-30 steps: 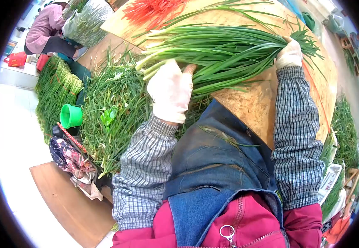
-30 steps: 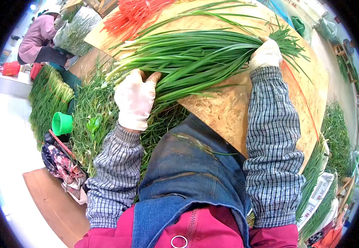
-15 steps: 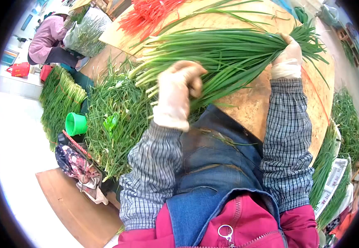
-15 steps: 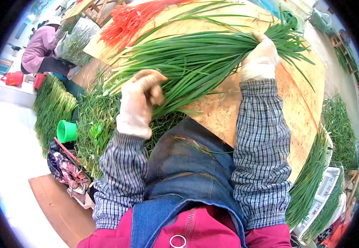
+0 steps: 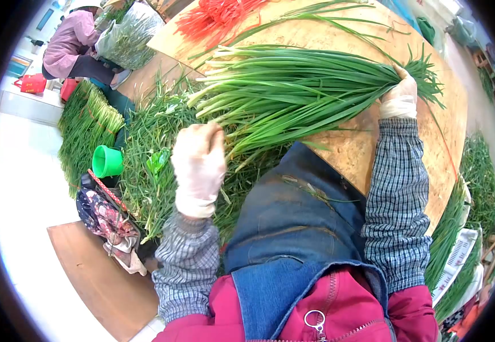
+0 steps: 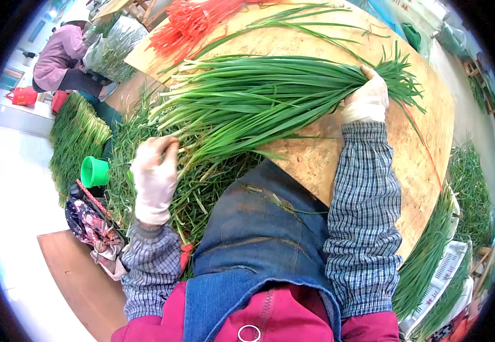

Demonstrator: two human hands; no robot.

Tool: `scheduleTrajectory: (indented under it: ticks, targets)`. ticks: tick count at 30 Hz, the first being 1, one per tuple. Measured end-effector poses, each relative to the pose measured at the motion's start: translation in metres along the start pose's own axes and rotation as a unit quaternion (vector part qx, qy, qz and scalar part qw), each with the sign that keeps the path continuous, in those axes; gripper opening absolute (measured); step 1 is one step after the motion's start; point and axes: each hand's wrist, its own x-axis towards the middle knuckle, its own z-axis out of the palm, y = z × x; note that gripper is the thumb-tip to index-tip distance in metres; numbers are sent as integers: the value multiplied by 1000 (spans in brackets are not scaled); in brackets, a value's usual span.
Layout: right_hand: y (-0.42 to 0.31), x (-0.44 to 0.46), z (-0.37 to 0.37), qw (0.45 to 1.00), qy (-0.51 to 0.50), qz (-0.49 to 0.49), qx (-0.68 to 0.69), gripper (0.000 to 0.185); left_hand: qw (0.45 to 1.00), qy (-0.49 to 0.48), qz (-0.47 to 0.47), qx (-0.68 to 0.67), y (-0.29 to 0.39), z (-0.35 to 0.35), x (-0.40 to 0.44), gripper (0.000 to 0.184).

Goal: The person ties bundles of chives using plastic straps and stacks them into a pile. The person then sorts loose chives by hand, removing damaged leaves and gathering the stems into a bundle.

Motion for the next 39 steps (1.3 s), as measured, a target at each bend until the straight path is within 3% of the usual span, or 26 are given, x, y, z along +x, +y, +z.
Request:
scheduleTrajectory:
  ticks: [1,3,6,7,9,11,19,23,26,27,28,29,30,31,32,33,34,37,38,39]
  targets:
    - [0,2,-2,1000,-27,7,-8,13,999,-26,-41,19,2,6,-1,8]
    - [4,8,-7,999,11,-26,-24,12,989,-63,-129,42,1,18,-7,18]
    - [8,18,-19,999,20,-23,-19,14,961,-86,-260,-27,5,26,-9,28]
    - [10,15,-17,1000,13,-12,-13,18,972,-60,-228,-13,0,33,-12,35]
    - [9,9,-15,1000,8,6,-21,18,907,-27,-357,-223,-6,47,-10,36]
    - [10,4,-12,1000,24,16,-9,18,794,-7,-459,-399,-2,50,-5,33]
    - [8,-6,-8,999,29,31,-23,16,694,-59,-513,-502,-18,65,-10,14]
    - [7,4,-14,999,12,45,-10,16,635,0,-495,-593,-20,76,-18,15]
    - [6,5,-19,998,-28,46,-17,16,659,-16,-465,-591,-27,67,-21,16]
    - [6,6,-19,998,-27,47,-17,16,688,-39,-477,-546,-27,57,-22,16]
    - [7,1,-17,998,-26,47,-16,15,771,-64,-449,-447,-34,46,-25,14]
    - [7,-1,-16,998,-24,48,-15,15,781,-51,-481,-396,-37,29,-26,16]
    - [7,3,-18,999,-19,36,-17,15,861,1,-434,-265,-50,21,-32,16]
    - [8,12,-21,1000,-12,23,-18,14,889,15,-429,-159,-75,6,-40,18]
    - [7,18,-24,1000,-4,10,-19,14,922,26,-374,97,-110,-8,-54,17]
    - [8,22,-24,999,32,-16,-36,13,915,-34,-266,302,-131,-25,-65,19]
    - [9,21,-25,999,18,-8,-35,13,839,-46,-234,489,-113,-29,-62,21]
    - [7,14,-22,999,6,-2,-37,14,959,-4,-59,278,-72,-22,-43,22]
    - [7,13,-22,999,-3,6,-34,14,982,21,15,190,-45,-9,-30,20]
    - [8,12,-22,999,-11,14,-30,14,977,19,33,212,-28,6,-20,18]
